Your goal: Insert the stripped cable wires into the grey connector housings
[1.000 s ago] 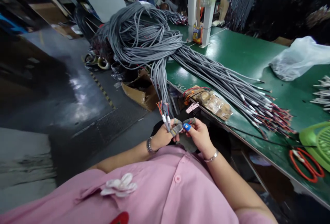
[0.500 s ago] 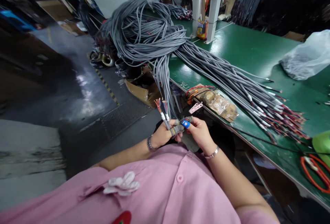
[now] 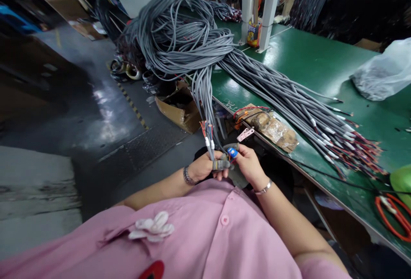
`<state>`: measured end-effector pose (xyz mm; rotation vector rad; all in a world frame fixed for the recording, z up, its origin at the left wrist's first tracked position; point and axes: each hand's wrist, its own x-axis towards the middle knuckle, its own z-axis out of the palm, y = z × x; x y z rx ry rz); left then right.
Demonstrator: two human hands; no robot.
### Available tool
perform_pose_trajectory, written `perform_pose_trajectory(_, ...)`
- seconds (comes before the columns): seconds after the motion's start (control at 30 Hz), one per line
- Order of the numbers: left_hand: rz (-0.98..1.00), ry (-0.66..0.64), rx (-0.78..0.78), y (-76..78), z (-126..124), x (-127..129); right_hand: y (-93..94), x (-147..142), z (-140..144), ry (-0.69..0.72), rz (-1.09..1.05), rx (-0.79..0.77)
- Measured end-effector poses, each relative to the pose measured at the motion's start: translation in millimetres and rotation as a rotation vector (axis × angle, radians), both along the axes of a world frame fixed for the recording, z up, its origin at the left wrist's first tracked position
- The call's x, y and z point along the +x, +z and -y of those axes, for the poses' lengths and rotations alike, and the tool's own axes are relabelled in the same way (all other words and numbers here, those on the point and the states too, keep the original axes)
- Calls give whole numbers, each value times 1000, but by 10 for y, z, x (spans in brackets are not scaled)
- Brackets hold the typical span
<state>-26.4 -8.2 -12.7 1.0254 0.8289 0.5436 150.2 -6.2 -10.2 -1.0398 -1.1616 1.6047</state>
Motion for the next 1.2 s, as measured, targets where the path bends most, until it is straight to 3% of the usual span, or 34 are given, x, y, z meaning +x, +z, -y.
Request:
perform_pose_trajectory(0.1, 24, 163, 3, -25, 5, 21, -40, 9, 22, -81, -55, -54)
perform_pose_trajectory(0.23, -12, 277, 42, -56, 19, 42, -61, 34, 88, -44, -10, -9)
perform_pose_trajectory(0.37, -101, 232, 155, -90, 60, 60, -20, 5, 111, -66, 137, 122)
perform_pose_trajectory(0.57, -132, 48, 146, -89, 67, 9, 77, -21, 84, 86, 197, 186)
perform_pose_trajectory(0.67, -102, 114, 163, -75, 63, 1, 68, -54, 67, -1, 198, 211)
perform_pose_trajectory(0.77, -62, 260, 173, -66, 72, 16, 12, -94, 65, -121, 151, 151)
perform_pose_trajectory(0.87, -33, 345, 162, -65, 83, 34, -50, -114, 81, -157, 105, 78)
perform_pose_trajectory(1.2, -30, 401, 151, -100, 69, 62, -123, -94, 88, -191, 89, 76)
